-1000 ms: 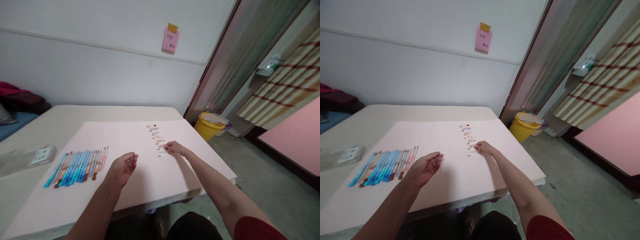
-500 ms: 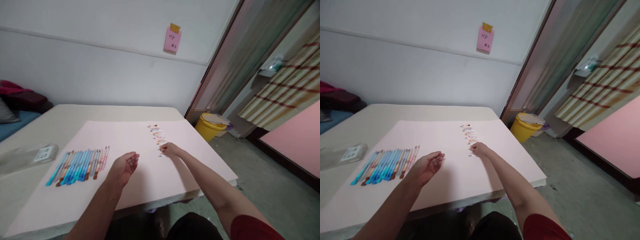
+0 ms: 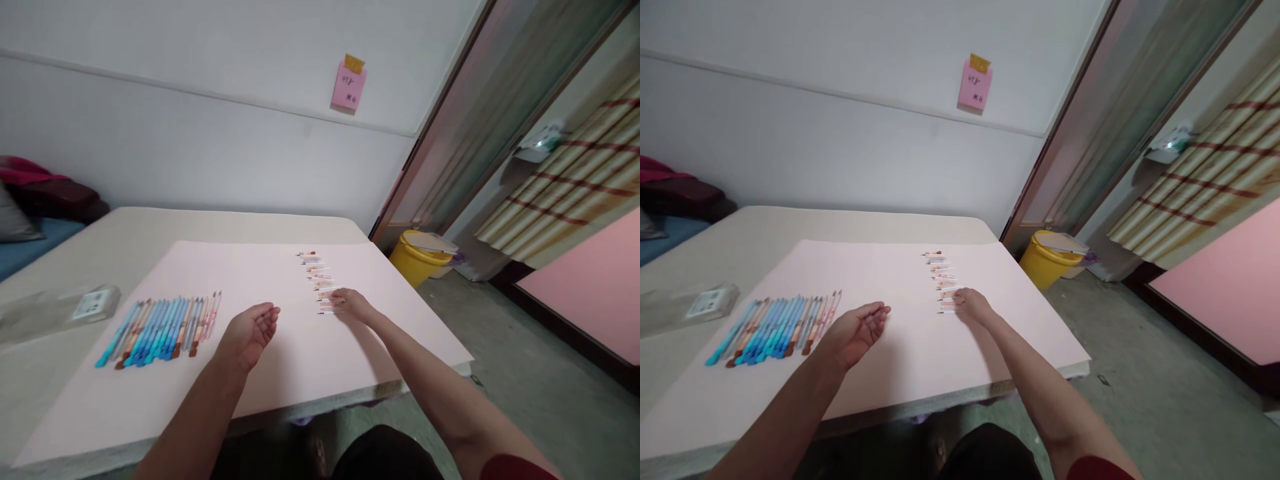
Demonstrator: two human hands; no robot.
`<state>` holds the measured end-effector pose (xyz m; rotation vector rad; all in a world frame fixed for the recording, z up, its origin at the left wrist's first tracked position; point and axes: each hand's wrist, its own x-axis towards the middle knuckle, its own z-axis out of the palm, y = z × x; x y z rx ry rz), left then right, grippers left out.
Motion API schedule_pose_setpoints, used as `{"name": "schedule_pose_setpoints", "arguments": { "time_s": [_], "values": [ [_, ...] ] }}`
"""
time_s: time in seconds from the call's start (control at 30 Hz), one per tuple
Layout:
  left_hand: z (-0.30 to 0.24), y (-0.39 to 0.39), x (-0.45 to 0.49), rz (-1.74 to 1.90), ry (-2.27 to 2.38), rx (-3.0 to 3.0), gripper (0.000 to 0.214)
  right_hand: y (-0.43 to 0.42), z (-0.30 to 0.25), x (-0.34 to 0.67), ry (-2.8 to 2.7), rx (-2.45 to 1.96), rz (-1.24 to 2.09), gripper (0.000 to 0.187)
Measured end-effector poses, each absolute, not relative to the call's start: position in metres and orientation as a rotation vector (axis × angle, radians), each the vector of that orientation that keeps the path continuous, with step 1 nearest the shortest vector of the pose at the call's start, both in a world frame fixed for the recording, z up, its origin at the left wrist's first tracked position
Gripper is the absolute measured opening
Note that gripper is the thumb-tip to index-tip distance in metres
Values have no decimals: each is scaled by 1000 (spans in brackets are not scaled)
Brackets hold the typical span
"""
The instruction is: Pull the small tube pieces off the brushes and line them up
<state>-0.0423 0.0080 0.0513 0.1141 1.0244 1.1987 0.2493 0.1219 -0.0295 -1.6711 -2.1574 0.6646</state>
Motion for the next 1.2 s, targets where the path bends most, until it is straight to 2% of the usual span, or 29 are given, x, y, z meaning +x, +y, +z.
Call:
{"name": "schedule_pose_setpoints", "arguments": {
  "time_s": [0.1,0.27,0.47,0.63,0.87,1.2],
  "values": [
    [52,8,-43,1197,1020,108,7,109,-31,263,-2189,-1731,480,32],
    [52,7,-42,1190,1007,121,7,81,-39,256,-2227,-1751,251,25],
    [52,4,-41,1191,1015,123,8,76,-46,222,-2604,-1570,-283,26],
    [55,2,-42,1188,990,135,8,91,-46,213,-2741,-1487,-297,22],
    [62,2,-41,1198,1005,129,10,100,-42,214,-2866,-1392,-313,27],
    [65,-2,-42,1205,975,123,8,86,-19,211,-2841,-1492,-306,22]
  ]
}}
